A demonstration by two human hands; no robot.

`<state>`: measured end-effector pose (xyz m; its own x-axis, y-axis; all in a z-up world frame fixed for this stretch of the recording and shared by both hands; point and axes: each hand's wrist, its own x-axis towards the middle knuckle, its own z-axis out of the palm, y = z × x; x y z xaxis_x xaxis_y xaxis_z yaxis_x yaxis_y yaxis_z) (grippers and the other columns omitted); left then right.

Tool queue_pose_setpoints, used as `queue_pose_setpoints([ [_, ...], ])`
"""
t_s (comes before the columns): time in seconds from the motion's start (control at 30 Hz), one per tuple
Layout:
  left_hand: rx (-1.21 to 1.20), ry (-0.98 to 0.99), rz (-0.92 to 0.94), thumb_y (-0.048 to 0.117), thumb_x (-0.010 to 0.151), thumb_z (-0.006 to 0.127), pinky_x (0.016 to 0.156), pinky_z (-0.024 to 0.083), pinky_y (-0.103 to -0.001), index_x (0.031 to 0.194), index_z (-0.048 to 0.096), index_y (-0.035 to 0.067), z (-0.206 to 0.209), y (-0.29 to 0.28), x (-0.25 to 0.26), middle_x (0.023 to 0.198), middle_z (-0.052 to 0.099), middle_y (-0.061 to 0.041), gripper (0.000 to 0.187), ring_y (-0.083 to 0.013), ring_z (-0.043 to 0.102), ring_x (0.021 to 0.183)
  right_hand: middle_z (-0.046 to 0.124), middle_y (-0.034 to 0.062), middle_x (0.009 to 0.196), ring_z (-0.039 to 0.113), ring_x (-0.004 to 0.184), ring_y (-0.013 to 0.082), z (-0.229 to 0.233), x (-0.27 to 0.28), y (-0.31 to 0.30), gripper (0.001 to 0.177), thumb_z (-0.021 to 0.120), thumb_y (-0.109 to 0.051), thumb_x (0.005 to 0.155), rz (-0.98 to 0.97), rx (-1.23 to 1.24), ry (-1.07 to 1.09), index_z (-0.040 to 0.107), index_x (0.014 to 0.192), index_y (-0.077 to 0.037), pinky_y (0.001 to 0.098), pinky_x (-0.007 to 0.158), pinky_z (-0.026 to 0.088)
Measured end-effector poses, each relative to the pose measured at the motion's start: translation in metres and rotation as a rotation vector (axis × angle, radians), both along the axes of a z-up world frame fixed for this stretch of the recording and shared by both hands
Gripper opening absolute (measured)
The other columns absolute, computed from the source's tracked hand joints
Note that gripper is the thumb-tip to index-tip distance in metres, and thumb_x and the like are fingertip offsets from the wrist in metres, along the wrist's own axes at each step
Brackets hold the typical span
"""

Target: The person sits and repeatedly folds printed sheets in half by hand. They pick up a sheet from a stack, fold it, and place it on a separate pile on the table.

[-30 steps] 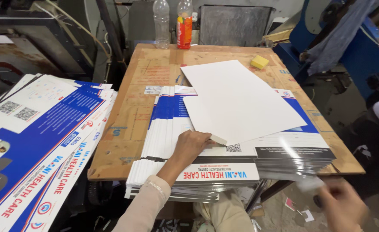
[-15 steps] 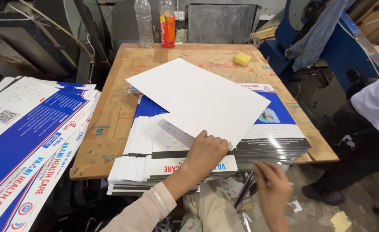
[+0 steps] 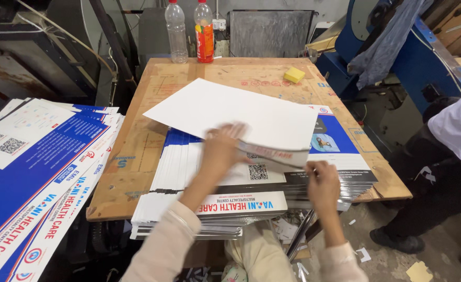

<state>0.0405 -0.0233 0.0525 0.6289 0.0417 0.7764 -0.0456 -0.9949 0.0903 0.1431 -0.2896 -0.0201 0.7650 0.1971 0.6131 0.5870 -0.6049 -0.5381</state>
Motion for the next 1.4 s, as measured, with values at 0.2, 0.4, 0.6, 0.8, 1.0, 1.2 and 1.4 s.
queue_pose_setpoints([
  [0.2, -0.733, 0.547, -0.152, 0.037, 0.089, 0.072, 0.099, 0.054, -0.032, 0.142, 0.049, 0.006, -0.062, 0.088, 0.018, 0.121, 0.076, -0.016, 0.066, -0.0245, 0.073, 0.114, 0.073, 0.0136, 0.101, 0.066, 0.094, 0.0347, -0.017, 0.077, -0.007, 0.018, 0.066, -0.021, 0.097, 0.084, -0.143, 0.195, 0.074, 0.102, -0.006, 0.0467, 0.082, 0.048],
  [0.4, -0.291, 0.01, -0.184, 0.029, 0.081, 0.084, 0.075, 0.052, -0.04, 0.086, 0.067, 0.007, -0.09, 0.084, 0.025, 0.093, 0.061, -0.016, 0.028, -0.0341, 0.062, 0.082, 0.075, 0.0091, 0.1, 0.065, 0.098, 0.0326, -0.027, 0.076, 0.0, 0.022, 0.061, -0.024, 0.096, -0.042, -0.396, 0.047, 0.077, 0.098, -0.009, 0.0515, 0.09, 0.04],
  [0.6, -0.753, 0.396, -0.104, 0.027, 0.091, 0.075, 0.07, 0.053, -0.037, 0.098, 0.063, 0.0, -0.084, 0.074, 0.028, 0.09, 0.065, -0.013, 0.031, -0.025, 0.066, 0.073, 0.076, 0.0055, 0.093, 0.066, 0.092, 0.0292, -0.012, 0.052, 0.014, 0.018, 0.067, -0.025, 0.091, -0.233, -0.495, -0.022, 0.079, 0.091, -0.012, 0.0498, 0.09, 0.041],
  [0.8, -0.514, 0.436, 0.026, 0.028, 0.089, 0.077, 0.073, 0.057, -0.04, 0.117, 0.06, -0.002, -0.078, 0.056, 0.034, 0.106, 0.06, -0.02, 0.044, -0.033, 0.068, 0.087, 0.074, 0.0067, 0.087, 0.066, 0.087, 0.0292, -0.002, 0.035, 0.012, 0.017, 0.073, -0.026, 0.088, -0.222, -0.315, -0.075, 0.077, 0.083, -0.01, 0.0473, 0.085, 0.042],
  [1.0, -0.235, 0.408, 0.137, 0.029, 0.085, 0.075, 0.077, 0.06, -0.04, 0.131, 0.055, 0.001, -0.068, 0.038, 0.027, 0.143, 0.04, -0.029, 0.057, -0.0404, 0.058, 0.116, 0.073, 0.0067, 0.096, 0.065, 0.094, 0.0282, 0.004, 0.029, 0.02, 0.018, 0.071, -0.027, 0.092, -0.284, -0.505, -0.101, 0.075, 0.09, -0.01, 0.0465, 0.088, 0.044],
  [1.2, -0.172, 0.487, 0.204, 0.051, 0.097, 0.056, 0.098, 0.035, -0.059, 0.142, 0.051, 0.008, -0.083, 0.053, 0.025, 0.152, 0.034, -0.027, 0.062, -0.0392, 0.032, 0.141, 0.028, 0.0222, 0.165, 0.038, 0.148, 0.032, 0.037, 0.005, 0.045, 0.075, 0.058, -0.02, 0.09, -0.186, -0.765, -0.149, 0.032, 0.154, 0.006, 0.0532, 0.108, 0.038],
  [1.4, -0.112, 0.432, 0.219, 0.042, 0.101, 0.046, 0.103, 0.029, -0.056, 0.146, 0.051, 0.015, -0.098, 0.055, 0.021, 0.157, 0.035, -0.024, 0.052, -0.0333, 0.03, 0.147, 0.012, 0.0316, 0.162, 0.008, 0.155, 0.0402, 0.031, -0.043, 0.13, 0.105, 0.045, -0.069, 0.096, 0.702, -0.9, 0.05, 0.012, 0.154, 0.011, 0.0556, 0.122, 0.01],
])
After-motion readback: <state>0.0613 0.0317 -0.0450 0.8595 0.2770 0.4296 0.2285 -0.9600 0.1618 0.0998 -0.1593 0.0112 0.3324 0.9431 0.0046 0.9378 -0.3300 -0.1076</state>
